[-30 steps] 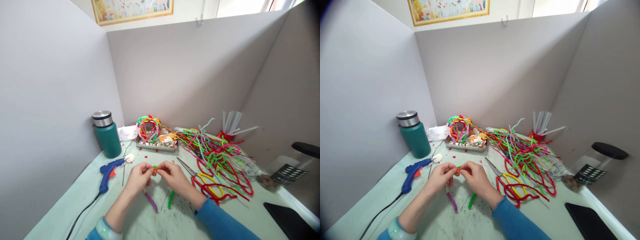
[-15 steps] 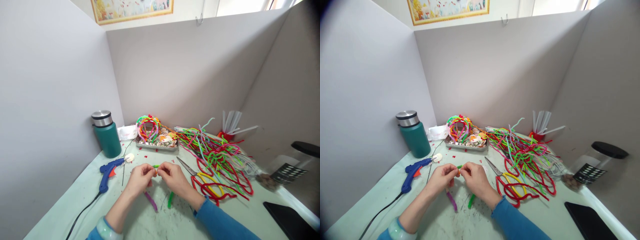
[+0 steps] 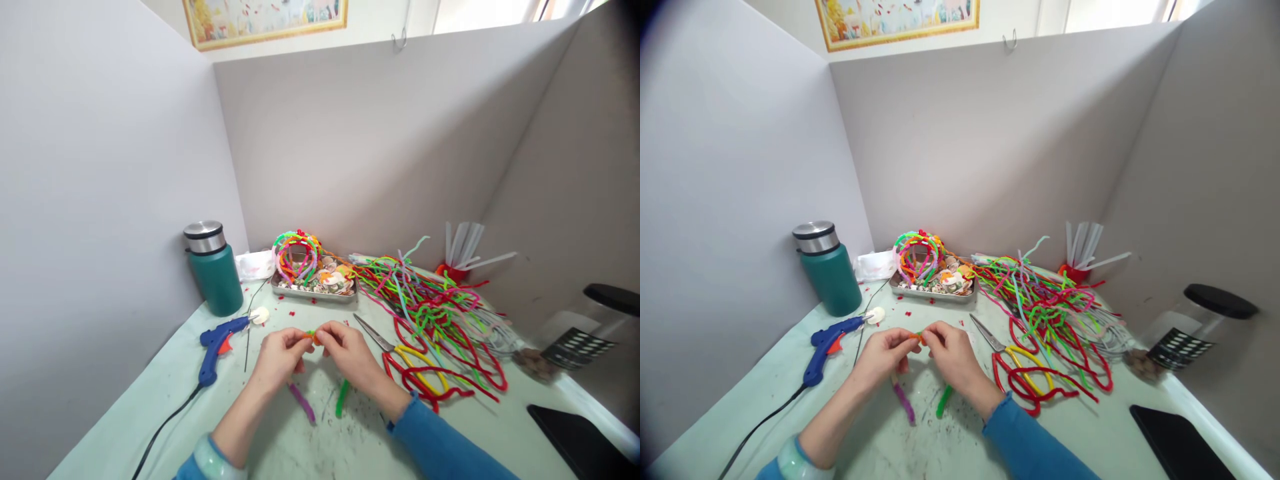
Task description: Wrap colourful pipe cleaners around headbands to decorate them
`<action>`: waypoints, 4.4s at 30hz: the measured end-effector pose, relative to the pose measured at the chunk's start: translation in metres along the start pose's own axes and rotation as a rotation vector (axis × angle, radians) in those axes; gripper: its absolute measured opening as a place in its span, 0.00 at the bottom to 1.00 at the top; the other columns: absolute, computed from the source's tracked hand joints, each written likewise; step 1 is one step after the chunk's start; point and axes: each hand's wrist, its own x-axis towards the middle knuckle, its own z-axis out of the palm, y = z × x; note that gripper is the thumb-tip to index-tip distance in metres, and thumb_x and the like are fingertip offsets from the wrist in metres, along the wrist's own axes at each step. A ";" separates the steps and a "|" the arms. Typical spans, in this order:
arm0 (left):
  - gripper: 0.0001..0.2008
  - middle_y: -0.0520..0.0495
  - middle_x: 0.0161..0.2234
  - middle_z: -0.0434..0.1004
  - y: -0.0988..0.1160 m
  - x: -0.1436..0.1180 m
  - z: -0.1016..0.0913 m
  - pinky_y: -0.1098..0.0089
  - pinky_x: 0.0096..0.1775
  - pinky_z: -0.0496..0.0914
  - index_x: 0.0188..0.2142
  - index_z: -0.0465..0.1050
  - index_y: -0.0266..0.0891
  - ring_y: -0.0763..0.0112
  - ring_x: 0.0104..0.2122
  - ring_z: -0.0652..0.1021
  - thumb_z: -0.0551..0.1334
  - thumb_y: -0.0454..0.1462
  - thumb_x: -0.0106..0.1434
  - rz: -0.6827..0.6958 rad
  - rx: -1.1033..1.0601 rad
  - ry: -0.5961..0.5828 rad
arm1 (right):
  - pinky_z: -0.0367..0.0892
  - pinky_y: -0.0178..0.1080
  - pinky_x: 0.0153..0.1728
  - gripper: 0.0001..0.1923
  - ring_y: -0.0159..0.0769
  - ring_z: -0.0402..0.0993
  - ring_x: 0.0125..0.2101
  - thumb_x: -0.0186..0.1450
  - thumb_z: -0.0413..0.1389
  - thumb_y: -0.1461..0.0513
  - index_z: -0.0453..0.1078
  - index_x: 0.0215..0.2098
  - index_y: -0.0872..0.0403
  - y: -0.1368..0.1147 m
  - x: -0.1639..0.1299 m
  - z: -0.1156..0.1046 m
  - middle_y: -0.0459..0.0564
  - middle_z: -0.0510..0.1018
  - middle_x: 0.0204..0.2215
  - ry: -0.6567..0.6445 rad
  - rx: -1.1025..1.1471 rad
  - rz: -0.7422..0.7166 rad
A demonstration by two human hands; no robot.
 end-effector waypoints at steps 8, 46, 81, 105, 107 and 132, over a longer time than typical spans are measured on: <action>0.11 0.54 0.15 0.70 0.003 0.001 -0.006 0.78 0.15 0.56 0.23 0.67 0.36 0.80 0.11 0.65 0.60 0.43 0.51 0.003 -0.063 0.102 | 0.60 0.31 0.24 0.07 0.30 0.67 0.23 0.59 0.52 0.62 0.71 0.29 0.56 0.007 0.002 0.000 0.44 0.73 0.22 0.021 -0.010 -0.005; 0.12 0.51 0.20 0.72 0.020 -0.035 -0.024 0.75 0.16 0.60 0.23 0.69 0.36 0.77 0.13 0.67 0.59 0.44 0.51 0.034 0.130 0.015 | 0.62 0.36 0.34 0.07 0.38 0.70 0.36 0.64 0.50 0.62 0.68 0.38 0.53 0.017 -0.042 -0.012 0.51 0.73 0.36 0.206 -0.747 -0.128; 0.14 0.58 0.18 0.62 0.024 -0.008 -0.007 0.79 0.15 0.48 0.28 0.66 0.37 0.85 0.13 0.54 0.59 0.47 0.57 0.158 -0.249 0.066 | 0.67 0.36 0.34 0.25 0.33 0.70 0.32 0.59 0.58 0.60 0.57 0.52 0.52 0.007 -0.018 -0.008 0.49 0.72 0.37 0.316 0.113 -0.174; 0.13 0.50 0.32 0.65 0.046 -0.032 -0.021 0.73 0.33 0.63 0.44 0.63 0.39 0.73 0.31 0.68 0.59 0.38 0.60 0.421 -0.098 -0.113 | 0.61 0.34 0.33 0.10 0.32 0.71 0.30 0.66 0.50 0.65 0.74 0.36 0.53 -0.067 0.014 -0.048 0.48 0.77 0.28 -0.061 -0.541 -0.651; 0.12 0.50 0.33 0.65 0.045 -0.032 -0.021 0.73 0.33 0.63 0.44 0.62 0.39 0.72 0.33 0.68 0.59 0.38 0.60 0.426 -0.103 -0.117 | 0.62 0.34 0.33 0.11 0.32 0.71 0.30 0.66 0.50 0.65 0.75 0.34 0.53 -0.067 0.014 -0.050 0.49 0.77 0.28 -0.080 -0.549 -0.682; 0.11 0.56 0.17 0.63 0.043 -0.026 -0.018 0.77 0.19 0.58 0.35 0.68 0.36 0.79 0.17 0.64 0.62 0.41 0.56 0.194 -0.143 -0.173 | 0.64 0.33 0.35 0.11 0.31 0.71 0.32 0.67 0.48 0.65 0.73 0.36 0.54 -0.063 0.013 -0.054 0.49 0.77 0.30 -0.206 -0.350 -0.632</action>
